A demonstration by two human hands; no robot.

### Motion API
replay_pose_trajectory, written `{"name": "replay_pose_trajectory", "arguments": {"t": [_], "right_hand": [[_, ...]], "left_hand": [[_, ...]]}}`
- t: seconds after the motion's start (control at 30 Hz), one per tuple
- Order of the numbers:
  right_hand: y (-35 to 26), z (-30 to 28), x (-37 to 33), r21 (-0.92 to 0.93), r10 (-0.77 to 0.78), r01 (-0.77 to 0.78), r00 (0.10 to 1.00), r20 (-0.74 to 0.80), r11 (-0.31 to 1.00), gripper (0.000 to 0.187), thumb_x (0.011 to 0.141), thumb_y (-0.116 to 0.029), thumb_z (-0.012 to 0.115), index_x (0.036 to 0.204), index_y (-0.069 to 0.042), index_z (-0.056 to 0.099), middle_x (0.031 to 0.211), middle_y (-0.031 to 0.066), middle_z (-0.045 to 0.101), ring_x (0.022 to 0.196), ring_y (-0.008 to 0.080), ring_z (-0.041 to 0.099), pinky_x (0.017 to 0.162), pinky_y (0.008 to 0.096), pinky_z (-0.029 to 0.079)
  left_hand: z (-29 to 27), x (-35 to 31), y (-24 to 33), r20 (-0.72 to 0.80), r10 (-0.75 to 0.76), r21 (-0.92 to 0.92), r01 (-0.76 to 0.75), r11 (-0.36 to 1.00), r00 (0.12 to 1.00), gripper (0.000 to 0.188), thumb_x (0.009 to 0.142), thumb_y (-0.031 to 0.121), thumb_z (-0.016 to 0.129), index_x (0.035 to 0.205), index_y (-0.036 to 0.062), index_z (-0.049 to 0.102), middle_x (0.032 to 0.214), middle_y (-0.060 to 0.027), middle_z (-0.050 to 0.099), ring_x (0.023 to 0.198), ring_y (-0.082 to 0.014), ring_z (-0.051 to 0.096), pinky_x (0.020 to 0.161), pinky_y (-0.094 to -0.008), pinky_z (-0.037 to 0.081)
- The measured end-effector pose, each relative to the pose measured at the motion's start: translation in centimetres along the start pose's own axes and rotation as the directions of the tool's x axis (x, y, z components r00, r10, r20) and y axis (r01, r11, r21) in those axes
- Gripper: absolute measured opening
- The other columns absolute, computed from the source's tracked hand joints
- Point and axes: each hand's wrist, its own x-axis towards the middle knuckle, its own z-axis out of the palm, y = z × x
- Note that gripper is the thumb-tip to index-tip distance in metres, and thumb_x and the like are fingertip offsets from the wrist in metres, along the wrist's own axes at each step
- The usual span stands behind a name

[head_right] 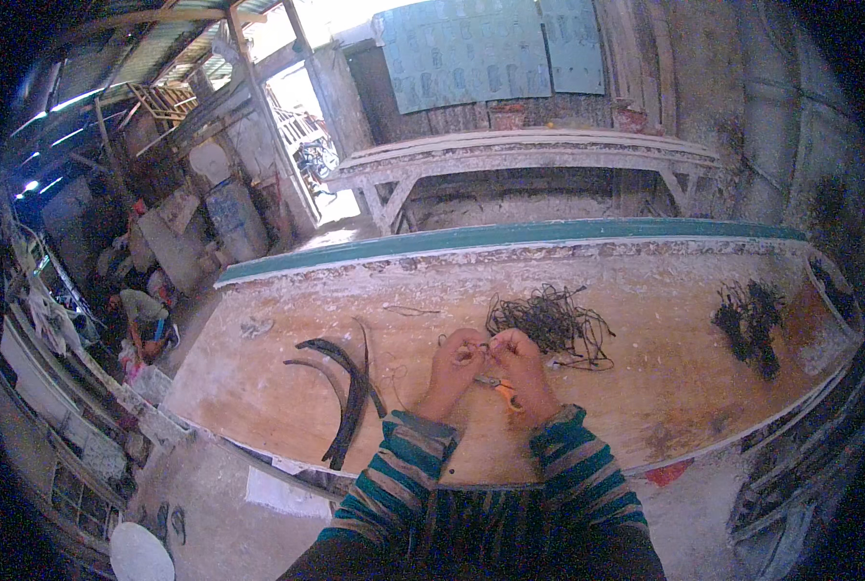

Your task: The person uses orange-handled scissors to cut black cords into short pieces on a wooden workbench. The person repeatedly picks up sections of cord, cuts them, and places the cut pieces on the table.

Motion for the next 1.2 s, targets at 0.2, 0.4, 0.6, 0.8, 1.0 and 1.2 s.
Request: {"name": "replay_pose_trajectory", "arguments": {"t": [0.2,0.4,0.6,0.8,1.0,1.2], "right_hand": [[-0.5,-0.8,0.0,0.083,0.124,-0.124,0.992,0.000,0.989,0.011,0.086,-0.015,0.057,0.089,-0.004,0.056,0.077,0.0002,0.056,0.069,0.0075,0.051,0.064,0.0217,0.042],[-0.5,-0.6,0.1,-0.077,-0.010,0.007,0.999,-0.033,0.997,0.008,0.085,-0.012,0.060,0.085,-0.004,0.059,0.073,-0.0004,0.058,0.065,0.0065,0.052,0.060,0.0207,0.043],[-0.3,-0.6,-0.1,-0.302,-0.158,0.132,0.985,-0.064,0.944,0.012,0.082,-0.012,0.063,0.086,-0.001,0.065,0.075,0.0006,0.062,0.069,0.0076,0.054,0.063,0.0226,0.045],[-1.4,-0.2,-0.5,-0.430,-0.203,0.157,0.977,-0.064,0.889,0.013,0.079,-0.010,0.065,0.090,-0.002,0.066,0.080,0.0048,0.065,0.073,0.0107,0.059,0.066,0.0247,0.047],[-0.4,-0.6,-0.2,-0.534,-0.353,0.288,0.935,-0.022,0.795,0.014,0.077,-0.009,0.066,0.089,-0.001,0.066,0.084,0.0098,0.066,0.074,0.0164,0.063,0.066,0.0277,0.050],[-0.1,-0.5,-0.1,-0.472,-0.315,0.259,0.948,-0.041,0.843,0.013,0.078,-0.007,0.065,0.088,0.000,0.065,0.082,0.0098,0.065,0.075,0.0153,0.063,0.067,0.0272,0.049]], "left_hand": [[-0.2,-0.1,0.2,0.047,0.007,0.070,-0.011,0.997,0.999,0.015,0.082,0.000,0.056,0.096,0.0055,0.053,0.092,-0.0023,0.054,0.084,-0.0112,0.056,0.074,-0.0271,0.048],[-0.3,-0.1,0.5,0.059,0.059,0.117,-0.065,0.991,0.997,0.014,0.082,0.001,0.056,0.095,0.0056,0.051,0.092,-0.0035,0.054,0.087,-0.0120,0.055,0.073,-0.0272,0.047],[-0.1,0.2,1.4,-0.009,-0.084,0.007,0.084,0.996,0.996,0.025,0.081,-0.001,0.058,0.101,0.0074,0.045,0.094,-0.0027,0.054,0.090,-0.0127,0.054,0.074,-0.0266,0.045],[-0.2,0.3,0.2,-0.019,-0.037,-0.118,0.034,0.992,0.999,0.031,0.079,-0.004,0.058,0.106,0.0060,0.044,0.093,-0.0045,0.056,0.089,-0.0136,0.055,0.077,-0.0273,0.046],[-0.1,0.2,0.8,-0.011,-0.074,-0.014,0.074,0.997,0.997,0.030,0.082,0.000,0.059,0.110,0.0041,0.048,0.095,-0.0063,0.059,0.090,-0.0145,0.057,0.079,-0.0267,0.047],[0.0,-0.3,1.3,-0.035,0.078,0.161,-0.071,0.984,0.996,0.024,0.082,0.006,0.062,0.106,0.0035,0.058,0.099,-0.0068,0.061,0.090,-0.0159,0.059,0.076,-0.0286,0.050]]}}
